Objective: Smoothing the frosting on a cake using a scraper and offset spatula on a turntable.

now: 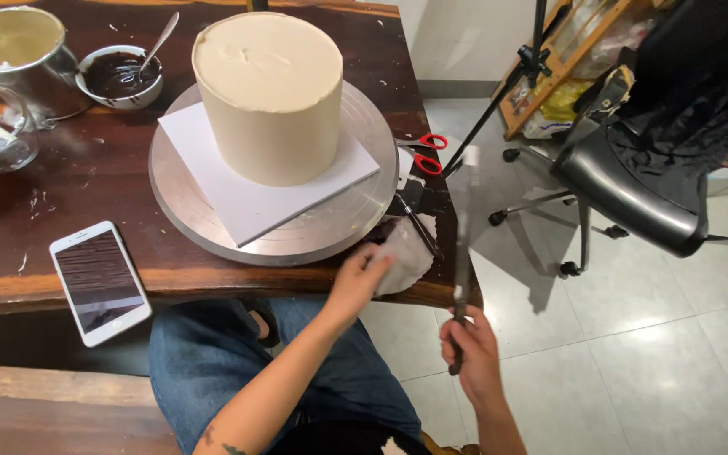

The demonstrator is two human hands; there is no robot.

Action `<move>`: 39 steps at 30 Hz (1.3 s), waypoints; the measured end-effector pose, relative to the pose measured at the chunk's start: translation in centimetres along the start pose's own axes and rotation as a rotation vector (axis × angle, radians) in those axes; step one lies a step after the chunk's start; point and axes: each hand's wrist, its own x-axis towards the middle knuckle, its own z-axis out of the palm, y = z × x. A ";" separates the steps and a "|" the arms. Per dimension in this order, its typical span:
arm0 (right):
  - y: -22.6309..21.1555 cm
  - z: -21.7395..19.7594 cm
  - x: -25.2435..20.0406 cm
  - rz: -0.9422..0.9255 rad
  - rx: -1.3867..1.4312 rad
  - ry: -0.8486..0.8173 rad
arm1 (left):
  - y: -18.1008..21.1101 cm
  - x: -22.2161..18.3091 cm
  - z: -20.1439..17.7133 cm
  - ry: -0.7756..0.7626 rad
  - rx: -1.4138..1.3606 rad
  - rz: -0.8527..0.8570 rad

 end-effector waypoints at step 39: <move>5.6 -10.7 -15.1 0.095 -0.729 0.084 | -3.1 6.7 3.1 0.066 0.098 -0.272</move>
